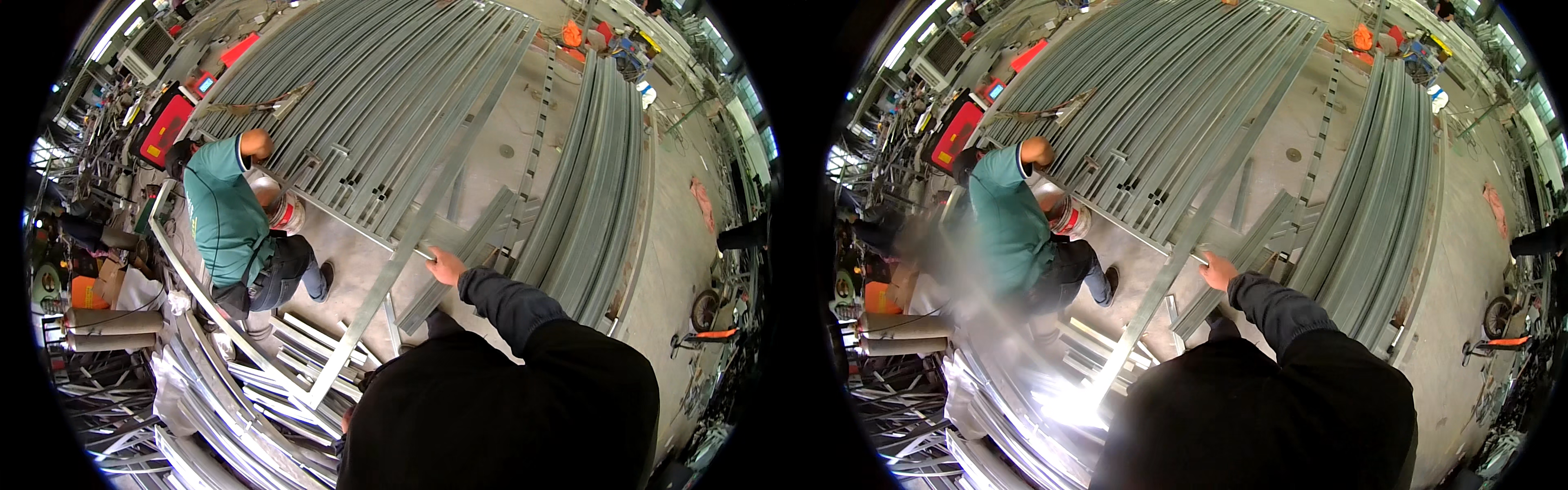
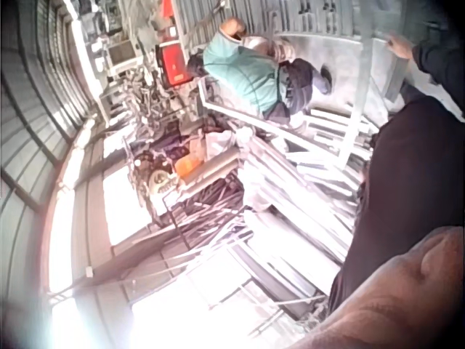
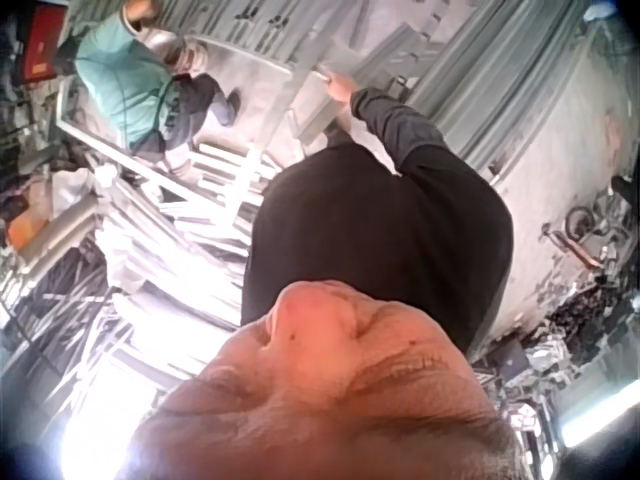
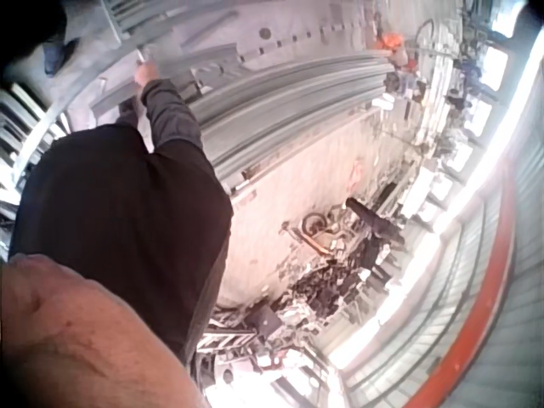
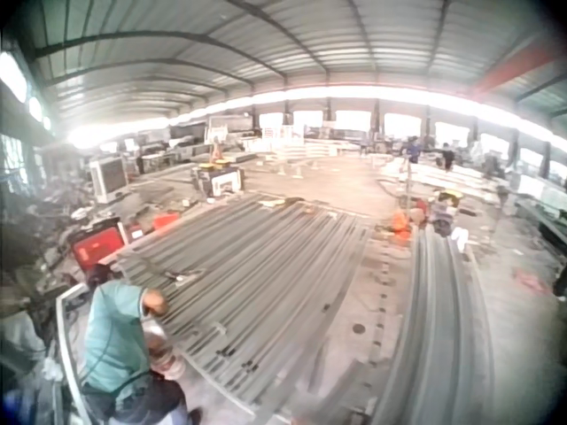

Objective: The person aligns and secures metal bars into a frame structure using a rubber mallet and metal clips. They repeatedly tap the bars into place, insert clips, and adjust alignment while working in a workshop with another person nearby.

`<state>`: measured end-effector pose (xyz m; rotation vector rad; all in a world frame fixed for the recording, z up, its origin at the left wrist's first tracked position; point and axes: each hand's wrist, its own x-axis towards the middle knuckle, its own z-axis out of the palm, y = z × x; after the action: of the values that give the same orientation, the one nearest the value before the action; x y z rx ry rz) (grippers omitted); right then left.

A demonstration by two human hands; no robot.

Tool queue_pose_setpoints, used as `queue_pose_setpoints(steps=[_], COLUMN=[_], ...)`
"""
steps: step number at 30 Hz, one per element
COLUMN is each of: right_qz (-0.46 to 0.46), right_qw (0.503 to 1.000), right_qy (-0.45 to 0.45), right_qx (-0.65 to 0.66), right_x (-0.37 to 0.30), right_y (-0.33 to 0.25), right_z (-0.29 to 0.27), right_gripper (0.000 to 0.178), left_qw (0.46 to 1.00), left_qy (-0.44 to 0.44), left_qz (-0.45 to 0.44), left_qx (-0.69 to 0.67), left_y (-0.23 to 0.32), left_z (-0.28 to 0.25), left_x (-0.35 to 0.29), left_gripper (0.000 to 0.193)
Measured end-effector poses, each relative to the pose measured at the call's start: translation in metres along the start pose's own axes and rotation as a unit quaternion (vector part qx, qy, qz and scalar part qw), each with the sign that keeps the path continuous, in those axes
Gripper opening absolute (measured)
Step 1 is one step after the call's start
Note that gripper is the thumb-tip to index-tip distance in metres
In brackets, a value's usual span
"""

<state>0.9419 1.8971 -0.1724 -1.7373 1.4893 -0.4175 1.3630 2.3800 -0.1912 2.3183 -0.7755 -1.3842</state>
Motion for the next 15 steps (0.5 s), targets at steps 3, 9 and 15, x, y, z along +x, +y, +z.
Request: queue_pose_setpoints(steps=[3, 9, 15], right_qz=[-0.009, -0.003, 0.023], right_qw=[0.999, 0.983, 0.972], right_qy=[-0.04, -0.114, -0.137], right_qx=[-0.029, -0.147, -0.19], right_x=[0.015, 0.04, 0.054], right_y=[-0.021, -0.023, -0.012], right_z=[-0.001, -0.014, -0.008], right_gripper=[0.067, 0.083, 0.081], left_qw=[0.999, 0.999, 0.999], left_qy=[0.023, 0.022, 0.009], left_qz=[-0.02, -0.023, -0.022], left_qx=[-0.017, 0.014, 0.041], left_y=[-0.003, 0.017, 0.048], left_z=[0.001, 0.008, 0.025], left_x=[-0.016, -0.008, 0.019], left_gripper=[0.045, 0.045, 0.045])
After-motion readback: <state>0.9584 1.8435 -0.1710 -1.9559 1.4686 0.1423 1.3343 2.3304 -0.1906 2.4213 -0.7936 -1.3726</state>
